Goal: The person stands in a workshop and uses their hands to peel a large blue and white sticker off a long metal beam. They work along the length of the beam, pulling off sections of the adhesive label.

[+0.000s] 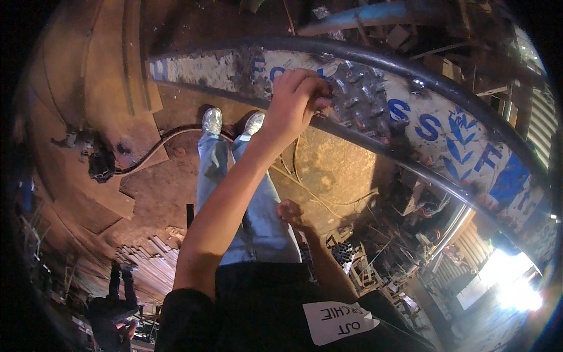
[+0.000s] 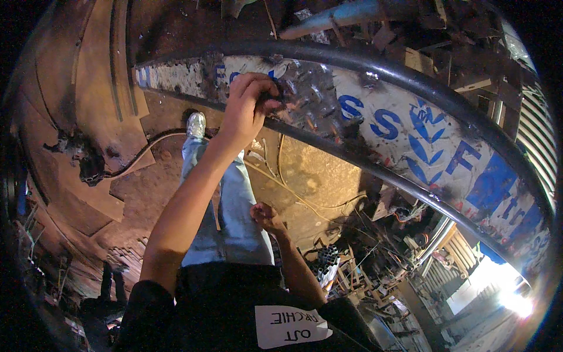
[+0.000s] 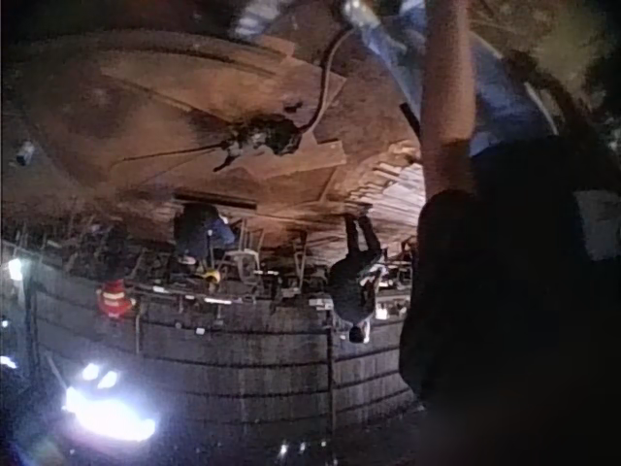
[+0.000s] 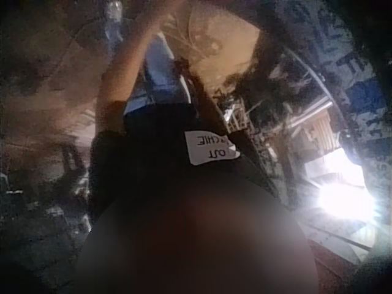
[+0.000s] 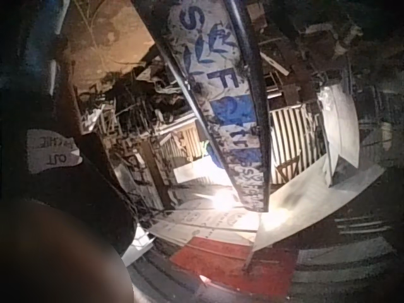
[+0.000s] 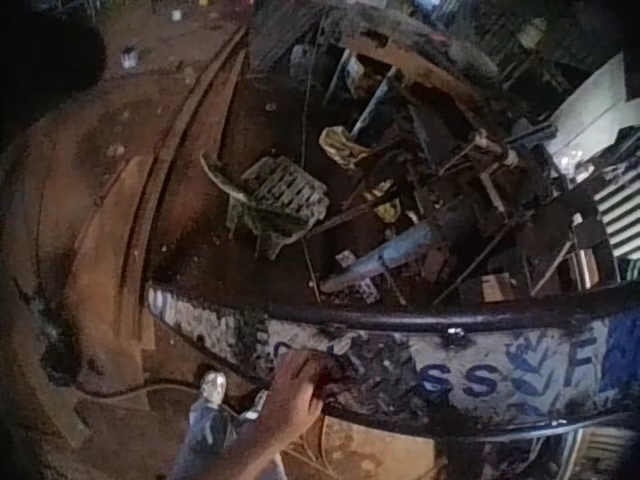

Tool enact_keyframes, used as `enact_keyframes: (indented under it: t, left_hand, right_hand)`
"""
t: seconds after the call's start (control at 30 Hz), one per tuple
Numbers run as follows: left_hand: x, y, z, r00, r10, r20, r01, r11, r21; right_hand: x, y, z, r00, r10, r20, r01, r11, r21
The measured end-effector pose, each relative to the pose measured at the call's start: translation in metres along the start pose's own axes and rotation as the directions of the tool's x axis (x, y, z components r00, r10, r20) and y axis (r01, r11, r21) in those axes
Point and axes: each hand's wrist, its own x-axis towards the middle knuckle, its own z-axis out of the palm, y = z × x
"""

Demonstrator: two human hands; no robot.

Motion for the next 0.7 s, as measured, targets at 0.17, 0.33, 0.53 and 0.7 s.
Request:
enact_keyframes:
  t: [0.17, 0.33, 0.53, 0.7]
  left_hand:
    - [0.001, -0.003, -0.003, 0.998, 0.054, 0.022, -0.054, 0.998, -0.018]
    - [0.000, 0.002, 0.002, 0.998, 0.032, 0.058, -0.046, 0.968, 0.246]
    - [-0.003, 0.014, 0.016, 0.988, -0.100, -0.115, 0.121, 0.974, 0.192]
    - [-0.009, 0.022, 0.020, 0.911, -0.361, -0.198, 0.351, 0.933, -0.086]
  right_hand:
    - [0.000, 0.003, -0.005, 1.000, 0.004, 0.029, -0.005, 0.999, 0.036]
    - [0.008, 0.010, -0.006, 0.996, 0.051, 0.072, -0.055, 0.996, 0.065]
    - [0.001, 0.000, -0.006, 0.999, 0.008, 0.044, -0.011, 0.998, 0.057]
    - [0.002, -0.002, -0.008, 0.994, 0.105, 0.009, -0.105, 0.994, -0.024]
